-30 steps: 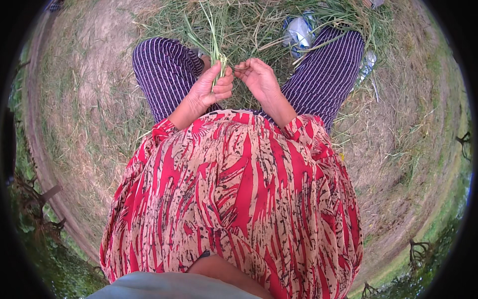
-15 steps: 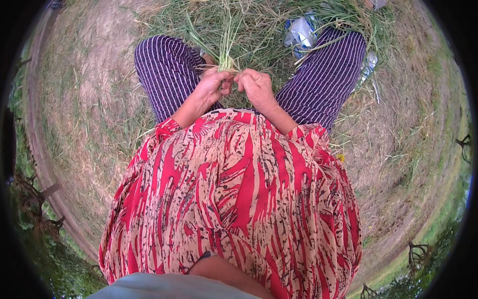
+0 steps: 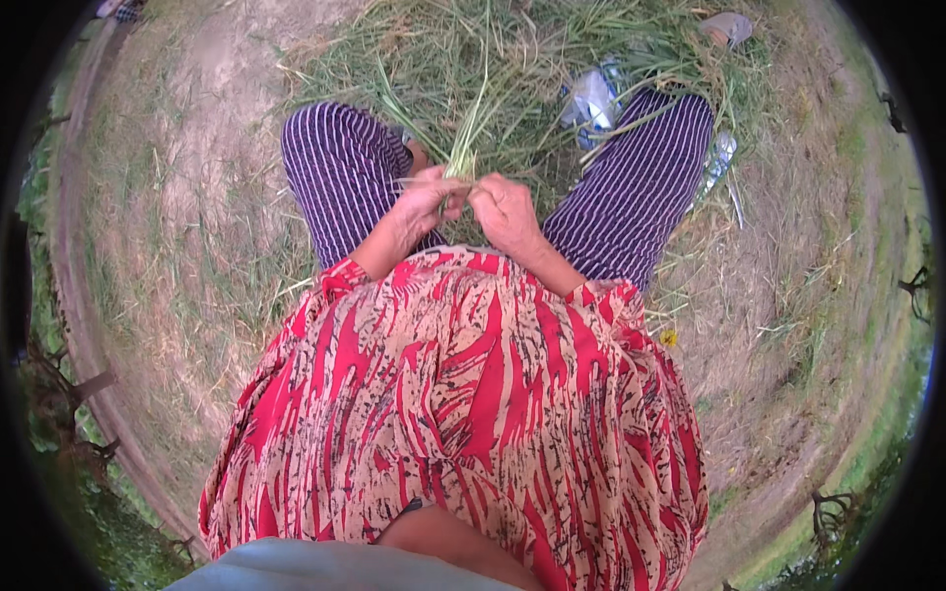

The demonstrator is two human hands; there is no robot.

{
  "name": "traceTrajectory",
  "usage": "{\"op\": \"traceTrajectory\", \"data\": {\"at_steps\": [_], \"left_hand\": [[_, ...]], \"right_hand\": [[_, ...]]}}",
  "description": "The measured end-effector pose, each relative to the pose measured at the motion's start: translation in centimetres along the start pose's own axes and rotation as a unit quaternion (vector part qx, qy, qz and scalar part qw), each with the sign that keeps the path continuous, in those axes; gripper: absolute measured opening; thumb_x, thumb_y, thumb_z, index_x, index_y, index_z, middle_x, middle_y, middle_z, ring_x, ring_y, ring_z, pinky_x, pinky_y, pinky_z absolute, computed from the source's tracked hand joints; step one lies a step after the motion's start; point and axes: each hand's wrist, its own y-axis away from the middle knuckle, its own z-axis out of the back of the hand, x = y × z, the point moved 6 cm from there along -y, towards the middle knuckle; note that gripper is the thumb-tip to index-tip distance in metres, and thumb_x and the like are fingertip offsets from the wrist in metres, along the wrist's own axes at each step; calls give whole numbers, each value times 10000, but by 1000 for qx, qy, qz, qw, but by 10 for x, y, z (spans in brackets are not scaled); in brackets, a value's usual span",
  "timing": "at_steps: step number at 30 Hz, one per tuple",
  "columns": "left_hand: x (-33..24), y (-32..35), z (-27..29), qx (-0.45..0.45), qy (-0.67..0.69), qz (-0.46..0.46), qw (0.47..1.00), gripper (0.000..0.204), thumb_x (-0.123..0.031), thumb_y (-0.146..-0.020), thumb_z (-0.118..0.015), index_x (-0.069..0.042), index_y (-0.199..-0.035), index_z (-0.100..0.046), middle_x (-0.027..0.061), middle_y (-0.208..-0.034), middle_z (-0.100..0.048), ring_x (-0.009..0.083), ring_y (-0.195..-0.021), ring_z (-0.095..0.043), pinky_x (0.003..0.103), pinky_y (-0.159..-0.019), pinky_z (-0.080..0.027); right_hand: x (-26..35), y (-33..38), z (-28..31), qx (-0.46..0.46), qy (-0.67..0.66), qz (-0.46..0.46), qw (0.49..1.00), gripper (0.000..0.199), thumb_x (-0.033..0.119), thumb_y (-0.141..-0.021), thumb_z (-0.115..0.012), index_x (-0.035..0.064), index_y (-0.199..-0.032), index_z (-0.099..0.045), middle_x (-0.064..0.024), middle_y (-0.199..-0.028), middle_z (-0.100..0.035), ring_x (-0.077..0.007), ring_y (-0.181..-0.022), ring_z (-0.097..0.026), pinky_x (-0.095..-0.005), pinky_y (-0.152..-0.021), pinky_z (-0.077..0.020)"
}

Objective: The person sits on the ground and processes long green plant stems by hand. They repeatedly pick up stems, strip off outer layers or leaves, and place the processed pieces into a pile on the ground.

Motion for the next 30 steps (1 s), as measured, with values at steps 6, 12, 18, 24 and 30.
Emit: {"op": "traceTrajectory", "data": {"at_steps": [6,12,18,24,30], "left_hand": [[-5,-15,-1,-11,-175,-59,983,60,-87,-832,-566,-47,-788,-556,27,-584,-544,100,-435,-490,246,-330,-402],[15,-23,-8,8,-338,-247,908,86,-130,-792,-575,-43,-790,-575,47,-655,-561,139,-553,-538,299,-433,-426],[53,-70,8,23,-556,-320,766,216,-261,-749,-584,-50,-728,-546,133,-723,-570,278,-700,-571,373,-620,-448],[25,-20,-15,31,-587,-324,741,255,-222,-744,-584,-33,-916,-580,207,-868,-610,376,-844,-577,421,-708,-466],[31,-35,-18,29,-537,-341,771,280,-200,-777,-544,14,-957,-545,235,-855,-600,393,-865,-566,427,-724,-465]], "right_hand": [[20,-16,-4,40,39,-13,998,212,122,-762,-439,7,-662,-586,-158,-667,-566,-277,-624,-552,-389,-609,-449],[19,2,-9,31,97,56,993,160,81,-724,-464,-21,-600,-464,-188,-598,-491,-332,-565,-518,-406,-544,-418],[28,7,-22,55,148,163,974,153,54,-728,-459,-7,-589,-437,-167,-560,-461,-330,-532,-490,-415,-525,-405],[17,-7,-16,20,133,59,989,197,111,-751,-464,-27,-614,-494,-234,-629,-529,-395,-579,-536,-452,-544,-429],[3,-40,-4,-25,106,-9,994,234,156,-759,-470,-28,-619,-506,-237,-594,-518,-396,-565,-536,-449,-536,-432]]}}
